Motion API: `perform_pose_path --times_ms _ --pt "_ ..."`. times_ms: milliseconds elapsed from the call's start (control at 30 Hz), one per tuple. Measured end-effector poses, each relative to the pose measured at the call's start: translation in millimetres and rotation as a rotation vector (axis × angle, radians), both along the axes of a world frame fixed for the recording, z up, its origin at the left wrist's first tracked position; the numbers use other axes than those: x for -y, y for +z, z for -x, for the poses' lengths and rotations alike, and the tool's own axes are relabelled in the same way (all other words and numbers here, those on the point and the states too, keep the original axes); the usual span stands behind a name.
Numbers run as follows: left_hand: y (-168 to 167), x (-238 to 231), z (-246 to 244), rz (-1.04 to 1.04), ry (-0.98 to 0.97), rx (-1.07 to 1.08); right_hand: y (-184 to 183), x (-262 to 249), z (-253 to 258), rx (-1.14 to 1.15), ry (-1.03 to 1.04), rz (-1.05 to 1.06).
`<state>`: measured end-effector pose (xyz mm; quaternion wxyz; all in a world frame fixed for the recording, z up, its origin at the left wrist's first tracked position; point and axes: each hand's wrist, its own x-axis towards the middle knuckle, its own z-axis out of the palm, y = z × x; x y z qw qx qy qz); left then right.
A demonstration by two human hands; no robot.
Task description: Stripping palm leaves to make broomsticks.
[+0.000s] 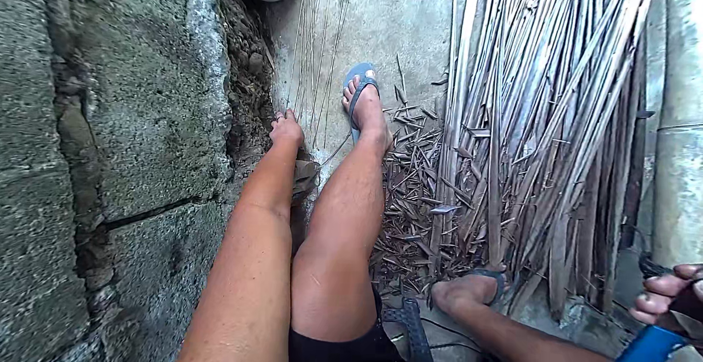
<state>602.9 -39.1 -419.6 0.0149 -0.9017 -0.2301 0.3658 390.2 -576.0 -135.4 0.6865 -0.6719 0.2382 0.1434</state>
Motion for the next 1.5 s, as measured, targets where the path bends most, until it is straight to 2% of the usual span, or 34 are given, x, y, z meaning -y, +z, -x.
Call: perform_pose_path --times_ms 433,633,967,1233,1500 --pt "2.2 1.6 0.2 0.011 -0.016 0.002 -0.8 4.2 1.9 0.016 0.001 0.002" --pt "9.3 6.2 0.5 0.056 -0.105 0.002 0.4 3.8 1.7 0.025 0.010 -0.009" --pt "3.5 5.9 -1.8 0.016 -0.077 0.015 -0.6 4.5 1.4 0.012 0.005 -0.020" --pt "2.2 9.9 -5.4 0.003 -0.294 0.045 0.5 3.1 0.8 0.004 0.004 -0.007" --pt "0.2 9.6 -5.7 0.010 -0.339 0.079 0.0 3.8 1.3 -0.008 0.000 0.006"
